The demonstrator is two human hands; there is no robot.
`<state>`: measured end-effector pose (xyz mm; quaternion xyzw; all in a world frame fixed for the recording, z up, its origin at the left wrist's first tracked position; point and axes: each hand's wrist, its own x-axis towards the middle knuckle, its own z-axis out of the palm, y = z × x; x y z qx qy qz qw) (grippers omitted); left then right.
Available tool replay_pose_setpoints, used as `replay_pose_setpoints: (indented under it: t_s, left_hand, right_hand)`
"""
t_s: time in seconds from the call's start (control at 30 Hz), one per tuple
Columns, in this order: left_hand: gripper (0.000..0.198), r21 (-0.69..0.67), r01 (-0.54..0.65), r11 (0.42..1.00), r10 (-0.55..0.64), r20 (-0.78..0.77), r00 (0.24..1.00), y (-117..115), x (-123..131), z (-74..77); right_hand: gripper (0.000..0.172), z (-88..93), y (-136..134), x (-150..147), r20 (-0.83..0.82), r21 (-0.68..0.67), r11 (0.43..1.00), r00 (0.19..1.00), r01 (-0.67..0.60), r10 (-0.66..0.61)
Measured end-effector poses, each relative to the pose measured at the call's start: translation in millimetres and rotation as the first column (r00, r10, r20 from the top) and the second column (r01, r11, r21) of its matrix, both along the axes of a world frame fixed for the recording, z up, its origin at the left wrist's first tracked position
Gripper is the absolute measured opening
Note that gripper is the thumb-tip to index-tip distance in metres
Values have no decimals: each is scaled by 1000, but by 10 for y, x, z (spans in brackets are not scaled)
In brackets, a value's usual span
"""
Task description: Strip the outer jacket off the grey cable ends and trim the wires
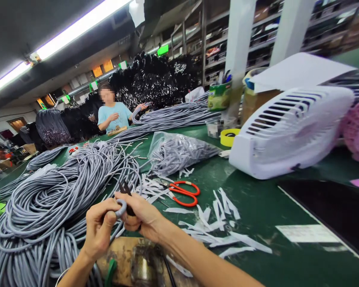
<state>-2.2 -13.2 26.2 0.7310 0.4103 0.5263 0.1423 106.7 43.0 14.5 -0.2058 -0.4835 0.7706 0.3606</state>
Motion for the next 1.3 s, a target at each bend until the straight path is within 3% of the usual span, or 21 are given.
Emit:
replay_pose_setpoints:
  t_s: [0.03,0.07,0.1,0.13,0.2,0.23,0.3,0.37,0.5,0.6,0.67,0.73,0.8,0.83,0.87,0.9,0.93,1.03,1.17,1.23,1.3]
  left_hand:
    - [43,-28,-38,999,37,-19,999,0,0,7]
    - [44,-56,-72,996,70,-41,997,0,-1,16]
    - [45,-81,-95,992,90,-63,994,1,-3,27]
    - [45,-96,-107,990,99,-79,992,2,-6,39]
    - [44,-96,-114,989,103,-110,989,-4,-17,67]
    - [44,-94,-108,990,95,-140,986,-14,-24,85]
    - [41,-102,-73,992,44,-261,964,-57,-42,127]
    - [35,-129,-10,992,-50,-451,891,-130,-62,170]
    - [22,-31,70,997,-72,-691,720,-290,-99,208]
    - [18,249,84,965,74,-566,821,-328,-80,186]
    - [18,454,16,891,205,-433,878,-304,-28,179]
    - [17,579,-71,812,346,-380,858,-259,41,202]
    - [19,590,-112,800,425,-423,800,-211,97,261]
    - [22,545,-101,833,407,-477,779,-189,111,300]
    - [25,466,-70,882,344,-537,770,-167,113,339]
    - [28,363,-20,931,242,-577,780,-145,103,375]
    - [30,252,47,967,114,-586,802,-120,85,402]
    - [36,33,211,977,-178,-415,892,-33,19,406]
    - [43,42,199,979,-194,-99,976,52,-6,250]
    - [45,72,155,985,-154,-14,988,58,-6,168]
    - [45,101,99,990,-99,-1,995,47,-27,123]
  right_hand:
    - [35,11,6,35,21,149,969,979,200,-205]
    - [29,28,6,85,-10,337,843,897,419,-442]
    - [21,49,-3,145,-100,529,617,764,583,-637]
    - [15,70,-24,210,-219,688,347,638,638,-739]
    - [21,99,-106,337,-371,886,-92,578,454,-727]
    - [27,105,-161,392,-392,917,-247,595,313,-702]
    - [34,105,-274,482,-374,902,-428,609,63,-700]
    - [37,109,-365,558,-325,871,-479,606,-107,-726]
    - [37,194,-442,688,-226,839,-493,677,-231,-701]
    - [28,261,-464,736,-238,894,-436,709,-108,-664]
    - [20,267,-485,746,-300,921,-389,695,31,-654]
    - [19,262,-490,765,-400,897,-426,634,121,-662]
    - [20,289,-448,814,-507,830,-545,565,118,-651]
    - [20,323,-404,845,-538,801,-590,555,101,-635]
    - [18,369,-345,874,-538,792,-603,577,95,-615]
    - [16,420,-274,893,-498,814,-571,629,103,-597]
    - [14,467,-195,895,-425,862,-491,704,125,-568]
    - [28,498,24,748,-225,974,-89,885,207,-408]
    - [45,231,116,272,-256,855,346,893,388,-370]
    - [51,74,94,59,-245,774,487,901,404,-358]
    - [56,-24,73,-49,-230,751,521,901,405,-369]
